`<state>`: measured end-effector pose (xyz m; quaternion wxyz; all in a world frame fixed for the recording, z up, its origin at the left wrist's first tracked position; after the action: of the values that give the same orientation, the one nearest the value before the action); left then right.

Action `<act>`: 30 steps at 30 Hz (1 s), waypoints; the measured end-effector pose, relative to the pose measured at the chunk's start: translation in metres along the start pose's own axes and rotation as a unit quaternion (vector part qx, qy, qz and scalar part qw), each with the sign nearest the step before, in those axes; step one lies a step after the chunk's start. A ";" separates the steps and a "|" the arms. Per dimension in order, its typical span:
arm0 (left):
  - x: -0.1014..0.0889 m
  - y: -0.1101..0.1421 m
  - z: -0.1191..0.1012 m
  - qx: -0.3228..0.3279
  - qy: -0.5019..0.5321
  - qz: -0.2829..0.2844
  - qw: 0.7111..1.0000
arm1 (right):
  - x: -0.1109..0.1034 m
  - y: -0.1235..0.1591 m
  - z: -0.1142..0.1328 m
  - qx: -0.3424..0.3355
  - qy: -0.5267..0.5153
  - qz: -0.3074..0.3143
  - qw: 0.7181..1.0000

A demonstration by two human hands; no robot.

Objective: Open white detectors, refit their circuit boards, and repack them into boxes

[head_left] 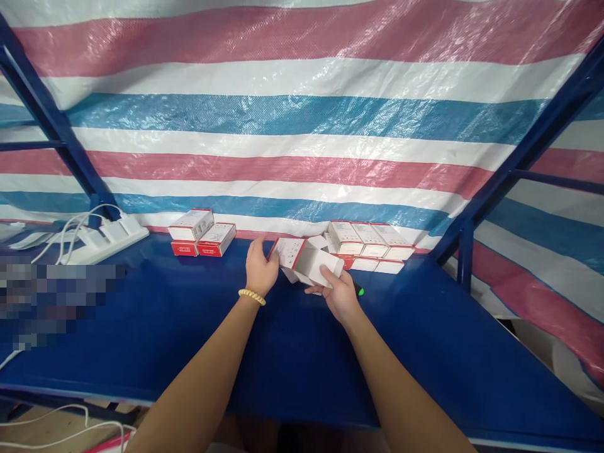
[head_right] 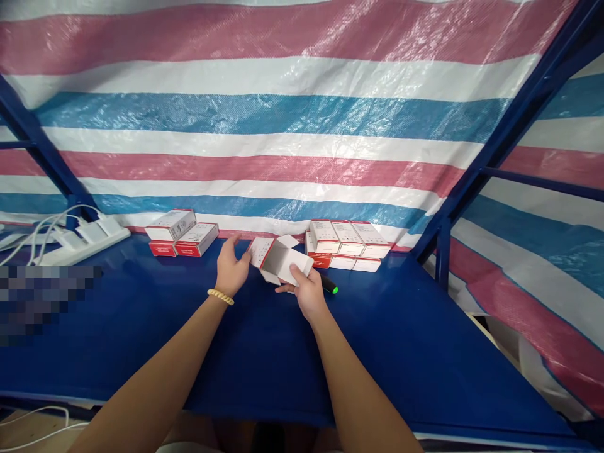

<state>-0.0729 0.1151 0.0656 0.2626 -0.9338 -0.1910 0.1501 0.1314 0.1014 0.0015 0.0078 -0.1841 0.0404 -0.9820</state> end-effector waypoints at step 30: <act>-0.065 0.000 0.044 -0.183 -0.218 -0.155 0.946 | -0.033 0.001 0.032 -0.108 0.302 -0.133 0.938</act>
<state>-0.1470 0.1059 0.0414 0.0588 -0.8690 -0.4104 0.2699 0.1739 0.0989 0.0193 -0.1555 0.1182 0.1221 -0.9731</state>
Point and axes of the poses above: each hand's wrist, its own y-axis away from the middle knuckle, its own x-axis out of the palm, z = x × y, the point moved 10 cm from there along -y, towards the middle knuckle, and after that the axes turned 5 degrees about y, right-handed, at the moved point
